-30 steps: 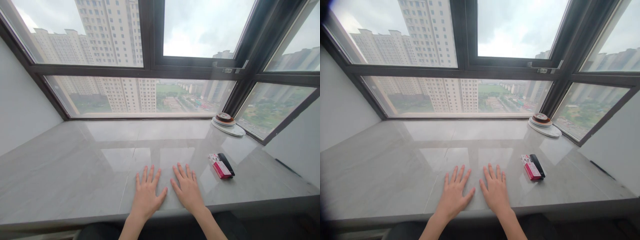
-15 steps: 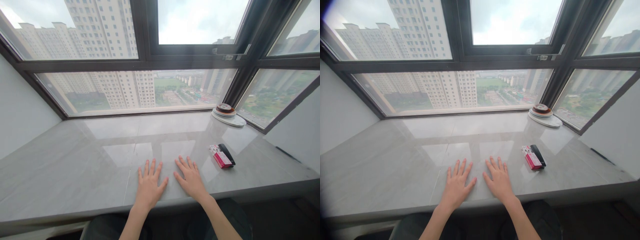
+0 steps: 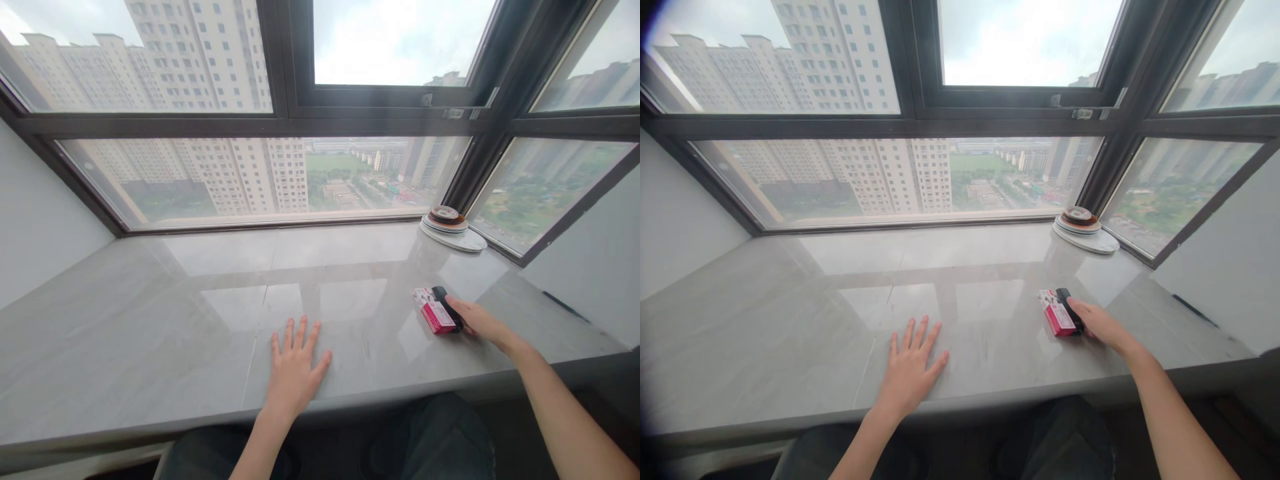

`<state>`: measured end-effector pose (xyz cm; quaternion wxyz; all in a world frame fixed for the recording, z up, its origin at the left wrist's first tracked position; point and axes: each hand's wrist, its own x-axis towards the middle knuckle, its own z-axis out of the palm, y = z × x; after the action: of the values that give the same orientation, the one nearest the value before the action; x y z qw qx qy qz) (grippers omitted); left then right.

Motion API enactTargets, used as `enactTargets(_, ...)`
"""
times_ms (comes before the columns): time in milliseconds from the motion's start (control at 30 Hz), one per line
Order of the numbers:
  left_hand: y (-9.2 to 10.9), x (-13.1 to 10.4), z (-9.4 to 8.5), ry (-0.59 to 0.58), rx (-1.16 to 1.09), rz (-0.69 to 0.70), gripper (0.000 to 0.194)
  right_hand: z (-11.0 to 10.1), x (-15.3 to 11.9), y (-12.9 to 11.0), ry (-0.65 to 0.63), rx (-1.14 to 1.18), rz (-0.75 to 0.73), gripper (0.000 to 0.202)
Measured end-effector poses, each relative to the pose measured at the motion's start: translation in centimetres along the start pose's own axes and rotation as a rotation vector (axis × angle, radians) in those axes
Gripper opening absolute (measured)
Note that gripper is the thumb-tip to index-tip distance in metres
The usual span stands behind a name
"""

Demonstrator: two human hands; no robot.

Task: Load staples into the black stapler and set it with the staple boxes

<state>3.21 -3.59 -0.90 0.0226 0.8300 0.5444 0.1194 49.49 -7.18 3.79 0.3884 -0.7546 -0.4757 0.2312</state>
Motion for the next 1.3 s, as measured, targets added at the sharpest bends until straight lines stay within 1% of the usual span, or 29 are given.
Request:
enactTargets(67, 0.1, 0.0, 0.0, -0.007, -0.003, -0.002, 0.065, 1.7, -0.1, -0.2, -0.224, 0.043, 0.094, 0.066)
enactTargets(100, 0.1, 0.0, -0.1, -0.011, -0.008, -0.002, 0.065, 2.8, -0.3, -0.7, -0.305, 0.067, 0.106, 0.065)
enactTargets(167, 0.1, 0.0, -0.2, -0.013, -0.022, -0.001, 0.063, 5.2, -1.0, -2.2, -0.364, 0.086, 0.043, 0.064)
enactTargets(233, 0.1, 0.1, -0.6, -0.014, -0.046, -0.015, 0.059, 8.3, -2.1, -4.4, -0.382, 0.076, -0.048, 0.063)
enactTargets(300, 0.1, 0.4, -1.3, -0.006, -0.078, -0.045, 0.055, 12.2, -3.6, -6.9, -0.32, 0.048, -0.144, 0.06)
enactTargets(367, 0.3, 1.0, -2.3, 0.013, -0.125, -0.089, 0.055, 16.5, -5.3, -9.6, -0.278, 0.02, -0.223, 0.056)
enactTargets(400, 0.4, 1.5, -2.8, 0.022, -0.153, -0.122, 0.057, 18.6, -6.2, -10.8, -0.252, 0.003, -0.244, 0.053)
enactTargets(467, 0.7, 2.5, -3.7, 0.035, -0.202, -0.206, 0.064, 22.3, -7.8, -13.0, -0.175, -0.043, -0.236, 0.051)
enactTargets(533, 1.0, 3.5, -4.2, 0.054, -0.22, -0.274, 0.07, 24.7, -9.0, -14.3, -0.112, -0.079, -0.213, 0.055)
enactTargets(567, 1.1, 4.0, -4.2, 0.069, -0.215, -0.294, 0.072, 25.3, -9.4, -14.6, -0.088, -0.078, -0.205, 0.057)
enactTargets(633, 1.4, 4.6, -3.9, 0.098, -0.195, -0.306, 0.072, 25.3, -9.8, -14.6, -0.045, -0.046, -0.199, 0.058)
enactTargets(700, 1.7, 4.7, -3.4, 0.11, -0.166, -0.305, 0.066, 24.2, -9.9, -14.0, -0.018, 0.0, -0.2, 0.058)
enactTargets(800, 1.7, 4.2, -2.7, 0.103, -0.133, -0.293, 0.049, 22.2, -10.1, -12.7, -0.011, 0.028, -0.197, 0.057)
enactTargets(900, 0.8, 3.3, -2.6, 0.084, -0.16, -0.305, 0.034, 21.2, -10.3, -11.7, -0.01, 0.048, -0.181, 0.058)
enactTargets(967, -0.9, 2.9, -3.0, 0.083, -0.19, -0.332, 0.034, 21.2, -10.4, -11.4, 0.001, 0.062, -0.165, 0.062)
enactTargets(1033, -3.5, 3.0, -3.6, 0.1, -0.189, -0.39, 0.036, 21.4, -10.4, -11.3, 0.009, 0.073, -0.153, 0.067)
enactTargets(1133, -8.0, 4.1, -4.7, 0.128, -0.126, -0.518, 0.037, 21.5, -10.3, -11.2, 0.012, 0.086, -0.151, 0.069)
enactTargets(1200, -10.4, 5.1, -5.2, 0.13, -0.102, -0.581, 0.039, 21.5, -10.2, -11.1, 0.012, 0.09, -0.154, 0.067)
enactTargets(1233, -11.3, 5.5, -5.3, 0.132, -0.098, -0.6, 0.041, 21.5, -10.2, -11.1, 0.012, 0.09, -0.154, 0.066)
enactTargets(1300, -12.3, 6.1, -5.4, 0.139, -0.102, -0.613, 0.045, 21.5, -10.1, -11.0, 0.015, 0.087, -0.151, 0.067)
